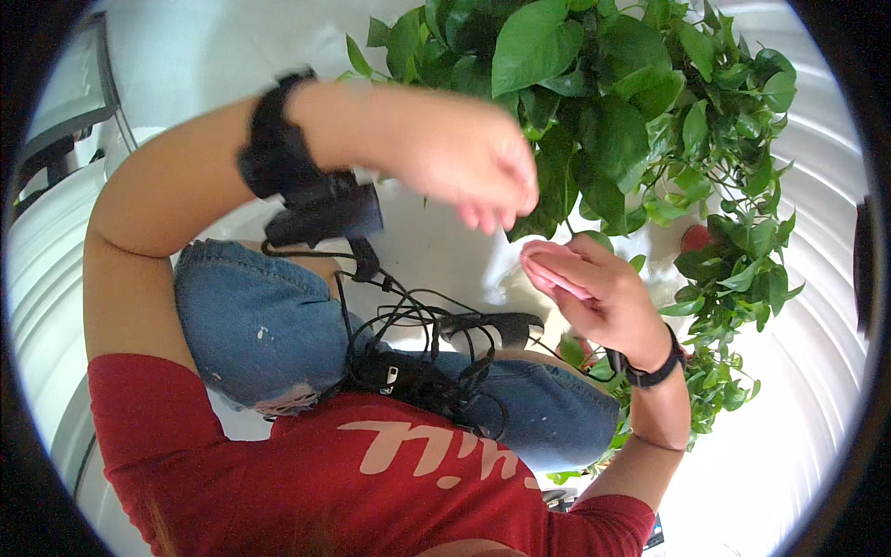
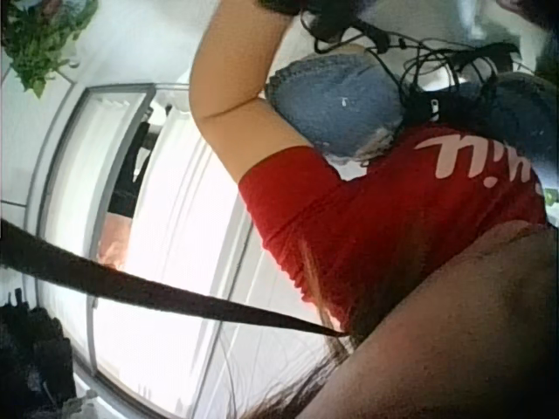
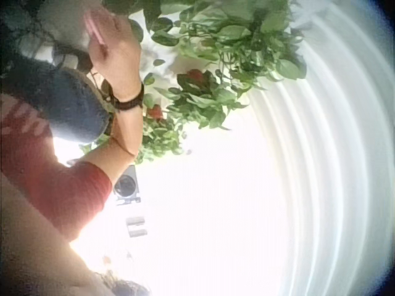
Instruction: The person wipes the leaves of house plants with a pink cloth, rinses the cloth at a sink, and pours water from a plastic bottle into the plant pots.
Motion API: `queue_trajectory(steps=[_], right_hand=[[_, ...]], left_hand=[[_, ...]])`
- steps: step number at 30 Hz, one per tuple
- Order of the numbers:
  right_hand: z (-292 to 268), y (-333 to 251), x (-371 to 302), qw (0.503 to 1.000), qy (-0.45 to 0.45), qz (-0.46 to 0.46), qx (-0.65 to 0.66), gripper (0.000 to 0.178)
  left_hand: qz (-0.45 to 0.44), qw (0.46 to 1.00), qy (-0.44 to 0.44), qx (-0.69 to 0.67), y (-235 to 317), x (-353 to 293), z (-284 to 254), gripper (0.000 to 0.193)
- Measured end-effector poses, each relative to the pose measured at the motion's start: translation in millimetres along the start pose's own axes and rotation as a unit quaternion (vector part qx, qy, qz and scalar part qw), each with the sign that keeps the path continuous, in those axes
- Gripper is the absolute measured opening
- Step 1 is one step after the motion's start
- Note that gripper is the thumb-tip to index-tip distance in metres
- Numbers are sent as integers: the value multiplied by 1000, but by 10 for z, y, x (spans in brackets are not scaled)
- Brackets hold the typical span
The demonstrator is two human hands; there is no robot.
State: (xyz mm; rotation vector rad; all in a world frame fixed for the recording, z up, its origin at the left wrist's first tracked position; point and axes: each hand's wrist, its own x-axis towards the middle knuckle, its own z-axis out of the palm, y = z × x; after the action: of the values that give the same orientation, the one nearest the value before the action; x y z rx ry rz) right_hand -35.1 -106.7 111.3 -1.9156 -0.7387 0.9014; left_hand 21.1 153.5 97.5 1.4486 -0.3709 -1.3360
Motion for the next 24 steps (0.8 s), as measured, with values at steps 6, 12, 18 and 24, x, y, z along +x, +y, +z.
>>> queue_trajectory(steps=[6,12,18,24], right_hand=[[-225,-371,167,999,48,-2,25,41],[-155,-607,544,997,74,10,28,39],[31,-673,1050,998,30,52,13,38],[103,-857,1345,996,21,90,9,44]], left_hand=[[70,955,285,-38,476,-651,-1130,30],[8,988,47,-144,-360,-329,-1109,33],[-51,986,12,-155,-947,-130,-1088,39],[1,925,75,-372,-1118,61,-1025,34]])
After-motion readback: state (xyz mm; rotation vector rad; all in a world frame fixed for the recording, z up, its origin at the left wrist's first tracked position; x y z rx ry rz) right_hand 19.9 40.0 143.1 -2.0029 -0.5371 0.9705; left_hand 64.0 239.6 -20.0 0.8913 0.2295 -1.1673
